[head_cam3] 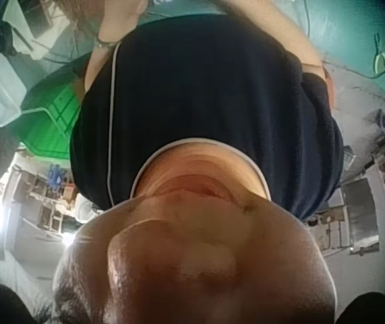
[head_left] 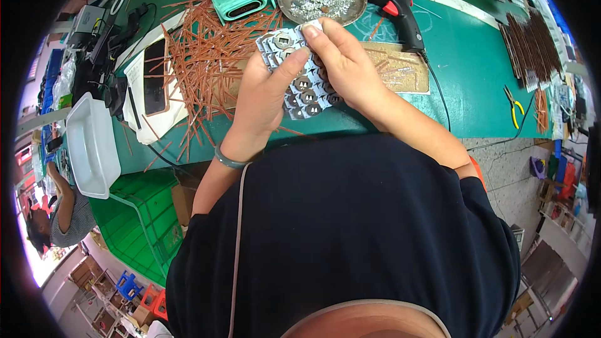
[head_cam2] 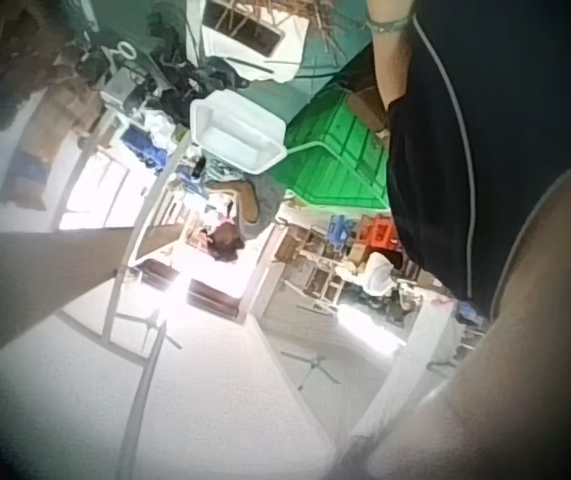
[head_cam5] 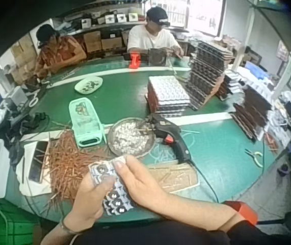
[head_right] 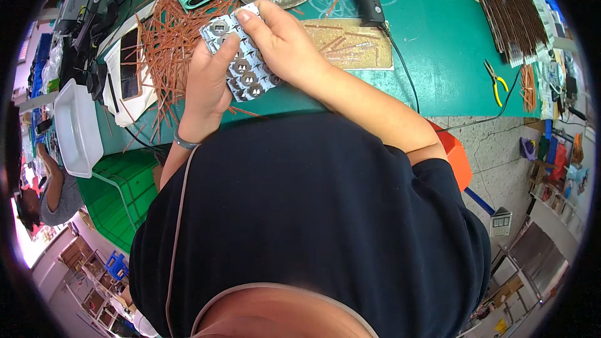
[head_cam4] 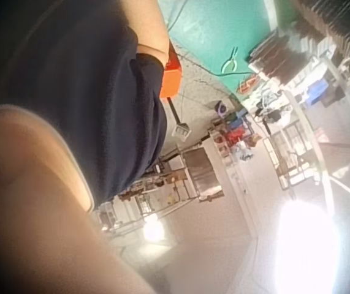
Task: The person glues LED components and metal parts onto an electronic board using a hot glue gun.
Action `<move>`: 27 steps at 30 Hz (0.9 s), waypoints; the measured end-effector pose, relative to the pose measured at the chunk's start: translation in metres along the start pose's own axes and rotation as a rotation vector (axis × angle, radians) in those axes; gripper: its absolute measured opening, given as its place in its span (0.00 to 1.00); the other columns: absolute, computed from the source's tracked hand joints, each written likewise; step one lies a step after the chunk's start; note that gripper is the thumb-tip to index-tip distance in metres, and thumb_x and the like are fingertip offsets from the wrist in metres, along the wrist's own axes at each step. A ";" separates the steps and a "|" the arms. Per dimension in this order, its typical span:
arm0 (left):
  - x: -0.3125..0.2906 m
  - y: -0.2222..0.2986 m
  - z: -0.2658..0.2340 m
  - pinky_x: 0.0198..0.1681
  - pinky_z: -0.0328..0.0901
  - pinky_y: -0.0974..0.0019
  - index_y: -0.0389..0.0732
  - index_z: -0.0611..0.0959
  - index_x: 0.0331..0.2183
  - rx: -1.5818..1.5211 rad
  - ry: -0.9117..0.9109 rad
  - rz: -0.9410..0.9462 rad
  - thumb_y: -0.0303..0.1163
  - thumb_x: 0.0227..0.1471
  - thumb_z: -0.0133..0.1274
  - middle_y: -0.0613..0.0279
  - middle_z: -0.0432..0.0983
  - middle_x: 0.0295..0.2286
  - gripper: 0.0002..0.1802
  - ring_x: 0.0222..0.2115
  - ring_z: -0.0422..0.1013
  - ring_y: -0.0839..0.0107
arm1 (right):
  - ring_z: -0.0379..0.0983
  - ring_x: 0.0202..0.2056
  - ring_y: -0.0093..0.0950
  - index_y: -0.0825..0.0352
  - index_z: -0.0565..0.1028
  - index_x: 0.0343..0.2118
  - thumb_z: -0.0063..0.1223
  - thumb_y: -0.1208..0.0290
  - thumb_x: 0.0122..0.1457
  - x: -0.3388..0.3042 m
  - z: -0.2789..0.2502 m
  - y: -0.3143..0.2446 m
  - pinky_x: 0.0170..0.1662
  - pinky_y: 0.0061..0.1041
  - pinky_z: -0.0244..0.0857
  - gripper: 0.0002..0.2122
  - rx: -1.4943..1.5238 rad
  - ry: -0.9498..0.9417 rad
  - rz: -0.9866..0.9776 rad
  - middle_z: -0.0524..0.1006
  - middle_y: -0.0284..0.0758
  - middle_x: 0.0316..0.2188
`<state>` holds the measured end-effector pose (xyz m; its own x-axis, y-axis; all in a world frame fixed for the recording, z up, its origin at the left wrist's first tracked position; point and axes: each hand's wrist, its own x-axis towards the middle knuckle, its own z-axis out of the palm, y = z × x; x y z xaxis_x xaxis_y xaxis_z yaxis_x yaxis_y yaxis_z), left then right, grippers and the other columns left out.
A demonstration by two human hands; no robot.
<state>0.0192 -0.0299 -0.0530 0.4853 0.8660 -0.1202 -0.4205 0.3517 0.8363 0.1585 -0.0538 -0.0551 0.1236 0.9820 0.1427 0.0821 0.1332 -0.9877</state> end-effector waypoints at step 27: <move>-0.016 -0.024 -0.004 0.50 0.59 0.64 0.36 0.68 0.41 -0.188 -0.051 0.142 0.41 0.56 0.41 0.55 0.65 0.43 0.18 0.46 0.62 0.67 | 0.69 0.34 0.28 0.71 0.66 0.44 0.58 0.67 0.48 -0.032 -0.013 -0.006 0.35 0.24 0.64 0.22 -0.053 -0.137 -0.110 0.69 0.39 0.35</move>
<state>0.0190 -0.0508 -0.0733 0.4469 0.8943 0.0224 -0.6203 0.2917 0.7281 0.1664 -0.0881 -0.0527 -0.0248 0.9715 0.2357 0.1402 0.2368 -0.9614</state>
